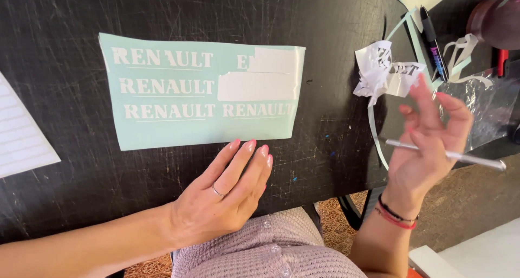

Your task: Weeding excess vinyl from a decal sheet using a craft knife weeding tool

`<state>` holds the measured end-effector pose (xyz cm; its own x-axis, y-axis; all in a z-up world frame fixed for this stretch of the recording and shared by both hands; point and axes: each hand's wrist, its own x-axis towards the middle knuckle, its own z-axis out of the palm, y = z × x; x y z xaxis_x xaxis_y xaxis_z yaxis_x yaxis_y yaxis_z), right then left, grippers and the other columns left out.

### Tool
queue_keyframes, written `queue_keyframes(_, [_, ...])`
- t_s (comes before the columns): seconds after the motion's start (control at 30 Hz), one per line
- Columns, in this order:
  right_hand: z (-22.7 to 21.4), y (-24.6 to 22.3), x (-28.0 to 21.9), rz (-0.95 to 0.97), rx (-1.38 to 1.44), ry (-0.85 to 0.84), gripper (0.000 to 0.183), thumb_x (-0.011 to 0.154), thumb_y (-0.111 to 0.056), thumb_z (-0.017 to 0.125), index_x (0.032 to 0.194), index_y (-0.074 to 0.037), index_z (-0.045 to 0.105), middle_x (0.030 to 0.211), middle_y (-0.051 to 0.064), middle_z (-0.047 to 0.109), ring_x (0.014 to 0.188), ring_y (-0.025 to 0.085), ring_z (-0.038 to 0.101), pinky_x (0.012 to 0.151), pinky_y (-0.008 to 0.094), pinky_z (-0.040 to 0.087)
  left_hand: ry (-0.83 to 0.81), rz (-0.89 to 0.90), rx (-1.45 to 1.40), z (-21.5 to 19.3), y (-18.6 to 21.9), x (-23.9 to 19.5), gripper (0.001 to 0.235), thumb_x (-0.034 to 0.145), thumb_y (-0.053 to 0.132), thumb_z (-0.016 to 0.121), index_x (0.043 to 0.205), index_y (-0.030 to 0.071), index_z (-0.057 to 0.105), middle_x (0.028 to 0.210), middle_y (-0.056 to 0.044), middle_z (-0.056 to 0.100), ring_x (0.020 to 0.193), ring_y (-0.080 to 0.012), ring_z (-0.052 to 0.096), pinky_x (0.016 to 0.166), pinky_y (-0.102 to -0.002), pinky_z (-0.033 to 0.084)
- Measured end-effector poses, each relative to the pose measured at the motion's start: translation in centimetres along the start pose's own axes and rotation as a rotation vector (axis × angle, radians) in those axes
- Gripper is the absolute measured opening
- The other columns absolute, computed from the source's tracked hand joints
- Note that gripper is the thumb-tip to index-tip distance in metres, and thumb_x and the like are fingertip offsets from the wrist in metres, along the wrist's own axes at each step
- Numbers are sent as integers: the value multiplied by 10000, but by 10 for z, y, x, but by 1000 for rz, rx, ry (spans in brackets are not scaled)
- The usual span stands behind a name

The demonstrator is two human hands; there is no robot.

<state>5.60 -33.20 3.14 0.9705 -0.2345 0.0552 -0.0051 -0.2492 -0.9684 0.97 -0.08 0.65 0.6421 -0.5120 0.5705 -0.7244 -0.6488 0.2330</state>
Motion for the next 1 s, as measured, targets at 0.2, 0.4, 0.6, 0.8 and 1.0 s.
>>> queue_keyframes(0.2, [5, -23, 55, -217, -463, -357, 353, 1242, -185, 367, 1308, 126, 520, 1228, 359, 683, 541, 155, 455, 509, 241, 288, -36, -18, -43, 2, 3, 0, 272, 1071, 150, 570, 1185, -46, 722, 1232, -191, 701, 1196, -335, 632, 1038, -435, 620])
queue_keyframes(0.4, [-16, -22, 93, -190, -586, -407, 308, 1291, -137, 621, 1347, 159, 687, 1296, 269, 677, 974, 227, 563, 758, 289, 405, -84, -25, -73, 3, 4, -5, 312, 1071, 176, 548, 1195, -56, 715, 1230, -214, 704, 1186, -385, 655, 1032, -475, 610])
queue_keyframes(0.6, [4, -22, 101, -26, -619, -659, 387, 1055, 108, 611, 1423, -10, 640, 1272, 164, 697, 616, 99, 500, 564, 189, 367, -111, -45, -116, 4, 5, -6, 322, 1059, 193, 576, 1203, -60, 712, 1254, -226, 691, 1200, -410, 647, 1044, -498, 588])
queue_keyframes(0.8, [-16, -9, 109, -117, -561, -621, 218, 1082, 109, 771, 1292, 77, 721, 1016, 184, 698, 753, 162, 562, 608, 217, 427, -119, -54, -129, 4, 5, -7, 325, 1056, 194, 578, 1209, -61, 710, 1262, -227, 687, 1207, -414, 641, 1053, -506, 580])
queue_keyframes(1.0, [-9, 14, 90, -171, -459, -423, 220, 1070, 327, 564, 1077, 148, 693, 968, 236, 691, 894, 275, 702, 899, 328, 624, -134, -70, -143, 5, 4, -8, 334, 1052, 203, 573, 1214, -58, 706, 1262, -228, 681, 1206, -411, 637, 1052, -507, 582])
